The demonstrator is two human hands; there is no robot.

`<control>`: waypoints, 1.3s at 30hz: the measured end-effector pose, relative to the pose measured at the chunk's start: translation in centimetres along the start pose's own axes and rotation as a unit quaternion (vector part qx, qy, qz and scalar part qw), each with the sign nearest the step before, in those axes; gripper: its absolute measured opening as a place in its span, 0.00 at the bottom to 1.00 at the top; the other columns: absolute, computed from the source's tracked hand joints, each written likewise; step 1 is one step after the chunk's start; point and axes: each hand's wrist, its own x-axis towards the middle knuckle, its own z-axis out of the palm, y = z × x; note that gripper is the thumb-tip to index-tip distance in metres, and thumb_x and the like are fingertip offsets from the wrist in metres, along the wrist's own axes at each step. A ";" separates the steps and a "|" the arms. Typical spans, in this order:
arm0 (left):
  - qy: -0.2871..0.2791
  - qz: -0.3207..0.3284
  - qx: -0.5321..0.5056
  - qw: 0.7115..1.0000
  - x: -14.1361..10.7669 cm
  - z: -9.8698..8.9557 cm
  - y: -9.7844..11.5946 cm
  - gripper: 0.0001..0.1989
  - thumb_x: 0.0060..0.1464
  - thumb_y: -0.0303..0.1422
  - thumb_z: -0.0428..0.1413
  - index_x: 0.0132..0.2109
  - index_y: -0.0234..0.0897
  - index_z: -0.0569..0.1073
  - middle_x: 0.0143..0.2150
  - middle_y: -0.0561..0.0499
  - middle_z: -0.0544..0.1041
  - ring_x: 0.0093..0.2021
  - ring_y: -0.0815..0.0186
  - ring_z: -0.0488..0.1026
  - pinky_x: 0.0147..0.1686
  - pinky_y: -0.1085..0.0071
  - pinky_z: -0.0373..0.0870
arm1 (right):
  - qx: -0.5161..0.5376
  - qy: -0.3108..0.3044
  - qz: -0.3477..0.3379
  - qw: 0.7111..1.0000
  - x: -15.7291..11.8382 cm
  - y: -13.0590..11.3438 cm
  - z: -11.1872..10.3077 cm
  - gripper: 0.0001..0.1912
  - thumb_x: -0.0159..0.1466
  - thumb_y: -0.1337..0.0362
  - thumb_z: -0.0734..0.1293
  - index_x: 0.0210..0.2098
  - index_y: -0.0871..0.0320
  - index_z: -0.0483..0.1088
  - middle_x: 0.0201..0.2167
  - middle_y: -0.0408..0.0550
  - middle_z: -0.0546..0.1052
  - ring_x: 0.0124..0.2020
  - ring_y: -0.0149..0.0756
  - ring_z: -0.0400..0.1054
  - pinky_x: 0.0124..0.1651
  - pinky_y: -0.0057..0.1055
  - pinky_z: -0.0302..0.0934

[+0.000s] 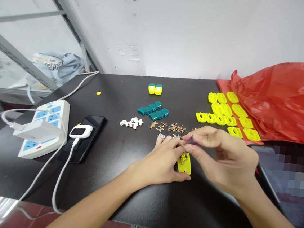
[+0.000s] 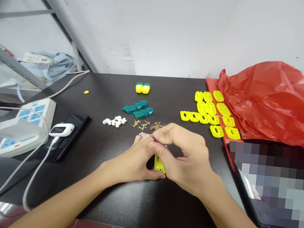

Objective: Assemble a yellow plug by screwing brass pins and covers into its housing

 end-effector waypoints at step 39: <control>-0.005 -0.004 0.006 1.000 0.1 -0.2 0.2 0.26 0.52 0.48 0.66 0.51 0.36 0.73 0.52 0.44 0.74 0.49 0.52 0.68 0.50 0.54 0.61 | -0.009 0.013 0.015 1.000 0.0 0.1 -0.3 0.15 0.56 0.77 0.76 0.36 0.53 0.73 0.33 0.43 0.79 0.33 0.36 0.76 0.36 0.35 0.72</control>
